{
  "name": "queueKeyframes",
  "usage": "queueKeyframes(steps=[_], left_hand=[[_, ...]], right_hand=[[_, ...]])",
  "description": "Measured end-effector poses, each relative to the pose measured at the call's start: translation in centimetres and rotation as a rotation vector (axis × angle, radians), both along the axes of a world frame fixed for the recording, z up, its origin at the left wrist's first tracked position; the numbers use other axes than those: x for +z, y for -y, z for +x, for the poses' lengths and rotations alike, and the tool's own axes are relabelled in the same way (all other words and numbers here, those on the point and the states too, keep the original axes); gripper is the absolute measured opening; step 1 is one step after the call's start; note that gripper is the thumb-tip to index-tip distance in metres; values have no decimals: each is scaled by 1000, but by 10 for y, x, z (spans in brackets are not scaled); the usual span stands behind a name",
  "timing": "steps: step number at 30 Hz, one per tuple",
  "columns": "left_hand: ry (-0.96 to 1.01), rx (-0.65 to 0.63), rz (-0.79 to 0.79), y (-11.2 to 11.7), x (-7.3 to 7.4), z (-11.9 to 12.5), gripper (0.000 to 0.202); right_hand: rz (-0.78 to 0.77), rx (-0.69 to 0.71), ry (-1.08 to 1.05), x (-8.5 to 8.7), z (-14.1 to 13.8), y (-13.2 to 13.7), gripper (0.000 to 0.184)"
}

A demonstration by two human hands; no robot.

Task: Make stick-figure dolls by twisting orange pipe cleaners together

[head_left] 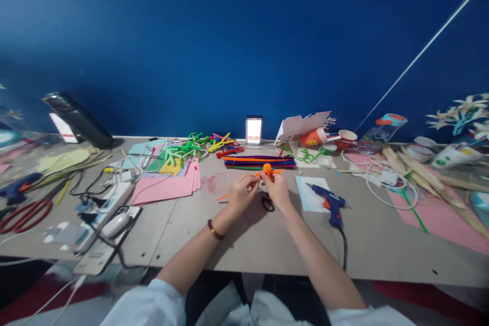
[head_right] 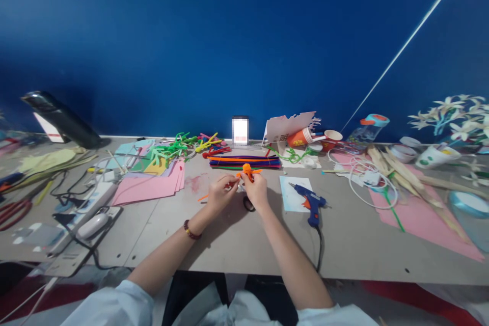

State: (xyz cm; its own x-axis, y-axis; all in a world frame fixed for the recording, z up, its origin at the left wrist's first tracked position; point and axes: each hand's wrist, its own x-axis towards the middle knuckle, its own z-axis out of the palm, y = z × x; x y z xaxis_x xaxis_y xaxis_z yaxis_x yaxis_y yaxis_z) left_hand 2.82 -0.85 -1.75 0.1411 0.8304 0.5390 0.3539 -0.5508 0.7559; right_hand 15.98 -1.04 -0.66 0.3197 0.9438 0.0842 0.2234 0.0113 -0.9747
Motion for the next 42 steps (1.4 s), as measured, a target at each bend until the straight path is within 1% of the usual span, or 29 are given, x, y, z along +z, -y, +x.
queueKeyframes(steps=[3,6,9,12,16,19,22,26,29,32,35,38,42], left_hand=[[150,18,-128,4,2,6,15],[286,21,-286,3,1,10,18],[374,3,-415,-1,-1,10,20],[404,3,-441,-6,-1,7,17],[345,53,-342,-11,4,0,12],[253,70,-271,-16,7,-7,12],[155,58,-191,-19,9,-13,12],[59,17,-105,-21,13,-19,15],[79,8,-148,-19,15,-19,16],[181,-26,-287,-17,17,-14,17],[305,-73,-463,-13,18,-8,22],[382,-90,-573,-9,15,-1,26],[411,-103,-623,-8,9,4,26]], right_hand=[[19,35,-254,0,-2,-3,35],[59,67,-478,0,-4,-5,36],[52,100,-619,-1,-6,-6,38],[9,135,-697,-2,-6,-5,42],[-70,190,-655,-6,-6,-4,46],[-62,177,-527,-9,-5,-5,46],[-53,153,-272,-10,-3,-5,40],[0,58,121,-8,-1,-3,29],[48,23,230,-8,0,-2,28],[47,-20,227,-11,0,-2,29],[14,-51,152,-14,2,-4,31],[5,-32,-1,-14,3,-6,34],[37,38,-306,-10,2,-10,37]])
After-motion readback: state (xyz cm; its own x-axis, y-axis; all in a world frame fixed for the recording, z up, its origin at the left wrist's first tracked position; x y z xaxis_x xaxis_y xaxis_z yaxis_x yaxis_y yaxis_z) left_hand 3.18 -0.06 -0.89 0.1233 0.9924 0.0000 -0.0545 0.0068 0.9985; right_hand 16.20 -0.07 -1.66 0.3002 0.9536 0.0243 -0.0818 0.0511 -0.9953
